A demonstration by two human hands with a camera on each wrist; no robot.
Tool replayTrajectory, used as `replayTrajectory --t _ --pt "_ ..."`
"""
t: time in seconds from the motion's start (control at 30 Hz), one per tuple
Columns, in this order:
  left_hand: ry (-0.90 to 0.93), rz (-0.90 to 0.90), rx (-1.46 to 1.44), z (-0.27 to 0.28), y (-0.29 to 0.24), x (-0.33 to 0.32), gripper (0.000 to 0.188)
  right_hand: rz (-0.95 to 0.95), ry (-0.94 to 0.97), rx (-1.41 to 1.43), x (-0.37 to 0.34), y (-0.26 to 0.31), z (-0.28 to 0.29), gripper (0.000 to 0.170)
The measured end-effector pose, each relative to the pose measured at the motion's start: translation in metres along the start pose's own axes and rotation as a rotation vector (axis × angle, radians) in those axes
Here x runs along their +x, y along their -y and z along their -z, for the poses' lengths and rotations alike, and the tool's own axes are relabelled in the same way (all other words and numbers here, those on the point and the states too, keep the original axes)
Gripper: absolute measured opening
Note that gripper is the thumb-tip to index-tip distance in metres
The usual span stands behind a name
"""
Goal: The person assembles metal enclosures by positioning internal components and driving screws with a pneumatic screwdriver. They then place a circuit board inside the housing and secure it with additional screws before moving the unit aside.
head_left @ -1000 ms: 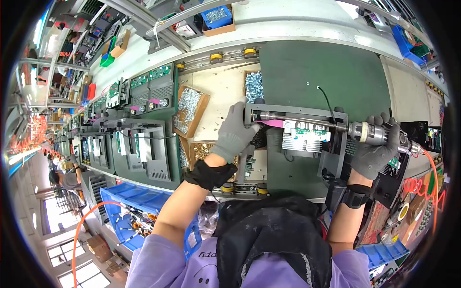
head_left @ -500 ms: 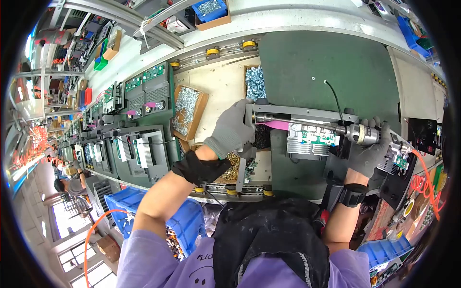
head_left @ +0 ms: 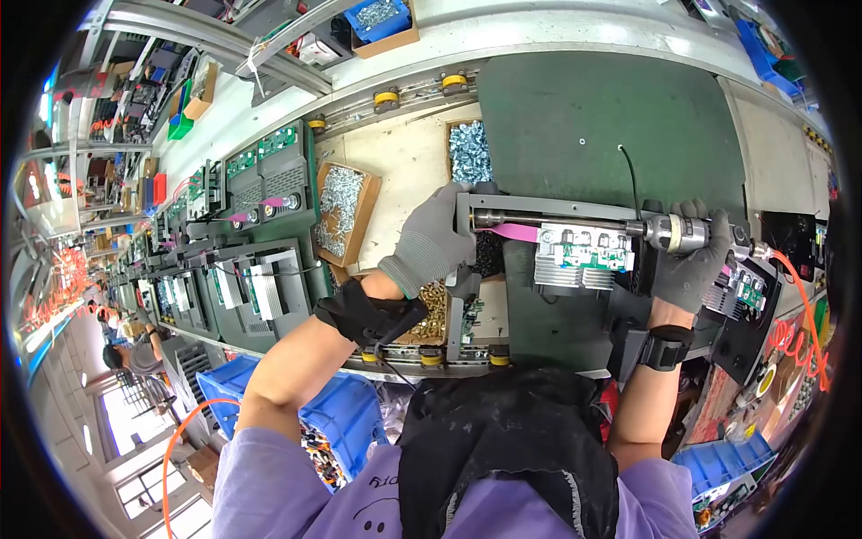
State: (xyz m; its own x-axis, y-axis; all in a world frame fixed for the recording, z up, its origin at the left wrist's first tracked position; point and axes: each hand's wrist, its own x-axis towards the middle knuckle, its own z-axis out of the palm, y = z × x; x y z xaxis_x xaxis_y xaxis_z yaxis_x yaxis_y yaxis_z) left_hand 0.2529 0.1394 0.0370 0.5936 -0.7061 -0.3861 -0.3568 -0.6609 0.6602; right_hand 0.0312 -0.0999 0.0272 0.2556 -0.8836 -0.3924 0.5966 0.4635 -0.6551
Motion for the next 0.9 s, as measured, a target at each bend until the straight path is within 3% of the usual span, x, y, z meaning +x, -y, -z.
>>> replayTrajectory --t 0.53,0.67,0.7,0.73,0.8,0.83,0.87,0.9 --pt "-0.02 -0.015 0.056 -0.005 0.006 0.003 0.061 0.034 0.002 0.035 -0.005 0.003 -0.008 0.03" --pt "-0.053 0.007 0.075 -0.007 0.0 -0.003 0.062 0.196 0.012 0.042 -0.02 0.057 -0.026 0.033" --pt "-0.028 0.064 0.015 -0.002 -0.009 -0.007 0.063 0.289 0.153 -0.001 -0.018 0.08 -0.027 0.036" --pt "-0.005 0.112 -0.046 0.001 -0.016 -0.009 0.064 0.335 0.205 -0.026 -0.024 0.103 -0.044 0.038" --pt "-0.104 0.025 0.171 -0.01 -0.01 -0.006 0.069 0.437 0.386 -0.105 -0.025 0.147 -0.077 0.045" --pt "-0.151 -0.02 0.128 -0.016 -0.001 -0.006 0.074 0.488 0.376 -0.16 -0.021 0.165 -0.099 0.045" --pt "-0.038 0.082 0.003 -0.011 -0.008 -0.008 0.082 0.55 0.404 -0.269 -0.021 0.175 -0.127 0.044" --pt "-0.042 0.108 -0.099 -0.016 -0.003 -0.006 0.086 0.608 0.417 -0.381 -0.022 0.178 -0.155 0.043"
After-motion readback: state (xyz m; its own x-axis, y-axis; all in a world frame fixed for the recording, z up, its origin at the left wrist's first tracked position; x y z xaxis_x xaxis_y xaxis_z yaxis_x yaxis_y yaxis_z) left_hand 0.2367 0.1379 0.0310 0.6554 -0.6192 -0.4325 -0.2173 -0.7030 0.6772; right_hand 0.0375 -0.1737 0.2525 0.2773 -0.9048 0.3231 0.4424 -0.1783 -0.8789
